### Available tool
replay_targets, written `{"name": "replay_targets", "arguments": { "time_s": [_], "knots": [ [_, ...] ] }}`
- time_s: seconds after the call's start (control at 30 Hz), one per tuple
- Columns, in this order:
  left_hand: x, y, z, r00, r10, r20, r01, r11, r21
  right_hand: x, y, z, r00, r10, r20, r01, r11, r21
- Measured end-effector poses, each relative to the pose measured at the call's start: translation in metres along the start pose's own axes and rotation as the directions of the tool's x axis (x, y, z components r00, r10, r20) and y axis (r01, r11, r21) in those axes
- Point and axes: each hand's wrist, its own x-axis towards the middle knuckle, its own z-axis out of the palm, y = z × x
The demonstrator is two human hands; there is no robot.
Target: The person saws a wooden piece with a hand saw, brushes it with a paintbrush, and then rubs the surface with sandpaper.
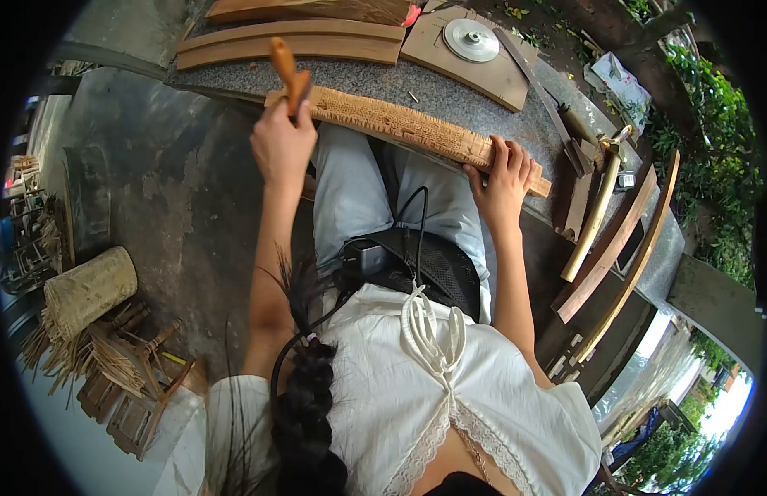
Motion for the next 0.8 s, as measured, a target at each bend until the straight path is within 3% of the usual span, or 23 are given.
{"name": "replay_targets", "arguments": {
  "time_s": [0.03, 0.1, 0.17, 0.2, 0.27, 0.33, 0.4, 0.47, 0.53, 0.6, 0.67, 0.73, 0.8],
  "knots": [
    [-0.013, 0.021, 0.015, 0.993, 0.053, 0.105, -0.050, 0.998, -0.033, 0.000, 0.000, 0.001, 1.000, 0.005, 0.004, -0.005, 1.000, 0.004],
    [-0.048, 0.065, 0.046, 0.954, 0.261, 0.145, -0.232, 0.954, -0.190, -0.001, -0.001, -0.001, 1.000, 0.014, 0.012, -0.014, 1.000, 0.008],
    [-0.069, 0.102, 0.051, 0.902, 0.352, 0.251, -0.243, 0.892, -0.381, -0.002, -0.001, -0.001, 1.000, 0.022, 0.012, -0.022, 0.999, 0.024],
    [-0.072, 0.103, 0.055, 0.897, 0.379, 0.228, -0.278, 0.884, -0.375, -0.002, -0.001, -0.001, 1.000, 0.022, 0.006, -0.022, 0.999, 0.025],
    [-0.059, 0.093, 0.043, 0.930, 0.310, 0.198, -0.215, 0.896, -0.390, -0.001, -0.001, -0.003, 1.000, 0.027, 0.000, -0.027, 0.999, 0.033],
    [-0.031, 0.056, 0.028, 0.973, 0.210, 0.094, -0.186, 0.958, -0.218, -0.002, -0.001, -0.002, 1.000, 0.028, 0.000, -0.028, 0.998, 0.054],
    [-0.011, 0.004, 0.020, 0.998, 0.057, 0.002, -0.057, 0.998, -0.037, -0.001, -0.001, -0.001, 0.999, 0.042, -0.008, -0.041, 0.997, 0.066],
    [0.000, -0.010, 0.006, 0.998, -0.051, -0.045, 0.056, 0.992, 0.115, -0.002, -0.001, -0.002, 0.999, 0.038, -0.007, -0.038, 0.996, 0.080],
    [-0.012, 0.012, 0.013, 0.997, -0.046, -0.060, 0.053, 0.993, 0.108, -0.003, -0.001, -0.002, 0.998, 0.057, -0.007, -0.056, 0.995, 0.084],
    [-0.037, 0.060, 0.027, 0.995, 0.038, 0.094, -0.043, 0.997, 0.057, -0.002, 0.000, -0.003, 0.998, 0.056, -0.007, -0.055, 0.994, 0.098],
    [-0.067, 0.090, 0.053, 0.956, 0.253, 0.147, -0.246, 0.967, -0.062, -0.003, -0.001, -0.003, 0.998, 0.060, -0.023, -0.057, 0.993, 0.108],
    [-0.085, 0.114, 0.057, 0.897, 0.334, 0.291, -0.287, 0.939, -0.192, -0.003, -0.001, -0.003, 0.997, 0.070, -0.030, -0.066, 0.991, 0.119],
    [-0.078, 0.115, 0.052, 0.928, 0.310, 0.209, -0.273, 0.944, -0.187, -0.004, 0.000, -0.003, 0.996, 0.077, -0.036, -0.072, 0.989, 0.133]
  ]
}}
